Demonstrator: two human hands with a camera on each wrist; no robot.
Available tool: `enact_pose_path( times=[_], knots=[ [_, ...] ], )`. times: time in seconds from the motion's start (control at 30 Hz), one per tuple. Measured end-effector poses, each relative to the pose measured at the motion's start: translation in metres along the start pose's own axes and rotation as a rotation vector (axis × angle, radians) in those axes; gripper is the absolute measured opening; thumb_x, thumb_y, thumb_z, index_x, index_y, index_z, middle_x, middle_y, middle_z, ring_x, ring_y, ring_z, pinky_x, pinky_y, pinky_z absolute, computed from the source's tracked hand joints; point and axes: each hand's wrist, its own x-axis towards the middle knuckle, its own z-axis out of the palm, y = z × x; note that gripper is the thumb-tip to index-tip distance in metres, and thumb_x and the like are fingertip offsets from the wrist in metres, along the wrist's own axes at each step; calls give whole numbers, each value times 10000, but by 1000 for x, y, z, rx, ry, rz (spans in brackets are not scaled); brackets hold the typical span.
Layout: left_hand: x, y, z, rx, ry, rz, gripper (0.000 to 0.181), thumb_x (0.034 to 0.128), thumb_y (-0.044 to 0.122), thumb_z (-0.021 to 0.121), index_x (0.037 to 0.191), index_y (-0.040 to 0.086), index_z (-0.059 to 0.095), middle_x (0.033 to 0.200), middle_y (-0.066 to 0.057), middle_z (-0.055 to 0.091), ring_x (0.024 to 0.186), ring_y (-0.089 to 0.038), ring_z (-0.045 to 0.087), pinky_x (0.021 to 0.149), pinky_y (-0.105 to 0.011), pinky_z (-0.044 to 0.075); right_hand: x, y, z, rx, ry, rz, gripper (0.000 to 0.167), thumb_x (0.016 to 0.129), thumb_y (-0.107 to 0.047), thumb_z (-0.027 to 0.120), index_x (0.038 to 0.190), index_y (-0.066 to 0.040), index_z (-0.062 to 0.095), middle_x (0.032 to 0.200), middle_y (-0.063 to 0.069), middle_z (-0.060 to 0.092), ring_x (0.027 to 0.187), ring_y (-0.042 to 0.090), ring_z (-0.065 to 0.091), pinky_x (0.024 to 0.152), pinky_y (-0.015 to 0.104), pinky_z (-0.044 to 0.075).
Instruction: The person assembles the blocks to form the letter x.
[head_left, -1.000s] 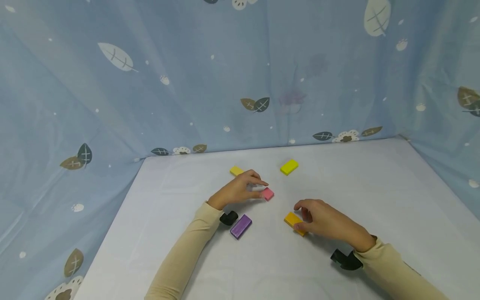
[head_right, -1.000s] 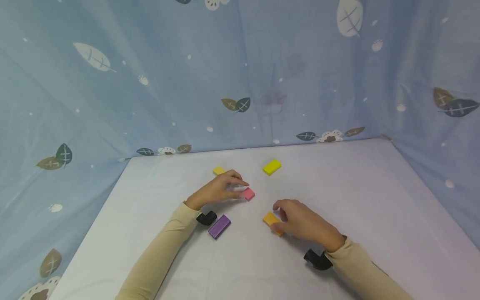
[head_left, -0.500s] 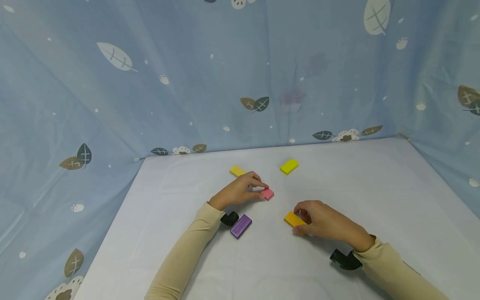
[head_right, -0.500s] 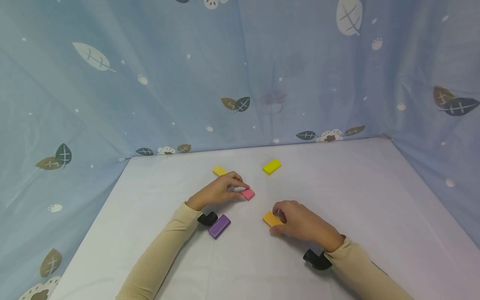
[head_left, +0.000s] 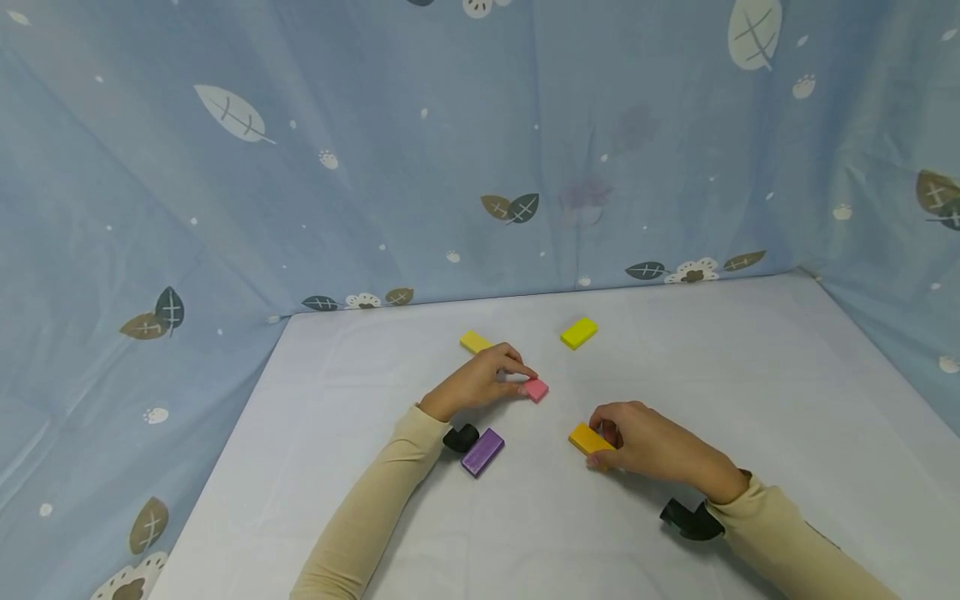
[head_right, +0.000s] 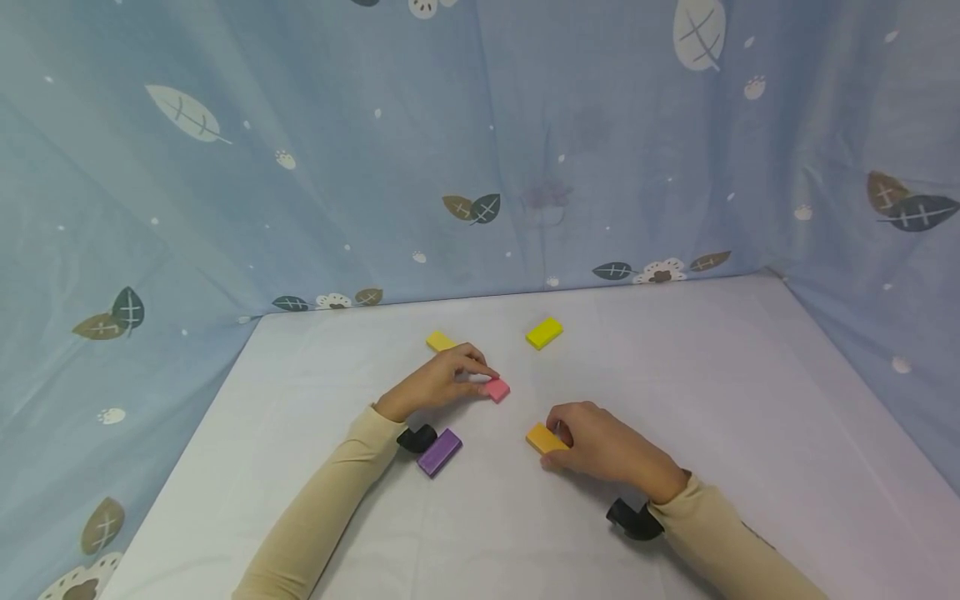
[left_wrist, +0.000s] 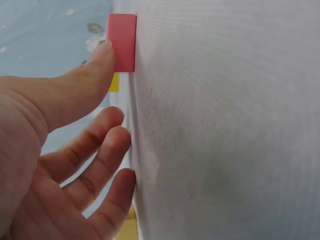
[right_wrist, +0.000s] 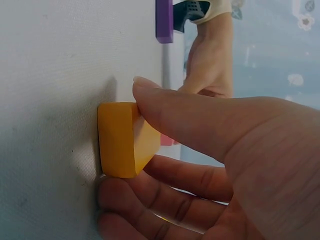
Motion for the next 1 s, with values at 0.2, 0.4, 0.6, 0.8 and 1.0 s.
enact_pose_path(
  times=[0.2,0.4,0.6,0.8,1.0],
  knots=[
    [1,0,1,-1,0,-17,290,947,178,758,1232,127,775,1174,-71,654,1105,-199,601,989,-355,507,0,0,0,4,1,4,351,811,-279,894,1037,-82,710,789,-35,578,708,106,507,611,222,428],
    [0,1,1,-7,0,-22,279,951,176,753,1224,122,778,1171,-80,652,1106,-213,600,999,-388,506,0,-1,-1,12,-7,7,340,813,-267,892,1030,-80,709,795,-38,584,714,110,512,615,225,437],
    [0,2,1,-15,-1,-25,276,957,181,745,1225,121,777,1168,-86,653,1108,-222,600,1003,-394,503,-1,-2,0,19,-12,19,324,817,-257,887,1025,-82,709,793,-33,584,711,115,515,609,226,435],
    [0,3,1,-10,-3,-28,280,954,174,748,1227,121,776,1172,-83,657,1113,-217,601,1003,-398,504,-1,-2,1,11,-10,26,331,818,-263,885,1031,-81,708,792,-31,583,707,116,515,604,223,434],
    [-1,3,1,-9,-7,-36,282,954,169,748,1231,124,774,1184,-81,659,1124,-215,600,1017,-392,501,0,-3,1,8,-3,39,326,815,-254,887,1023,-79,708,788,-31,585,705,120,516,599,222,429]
  ],
)
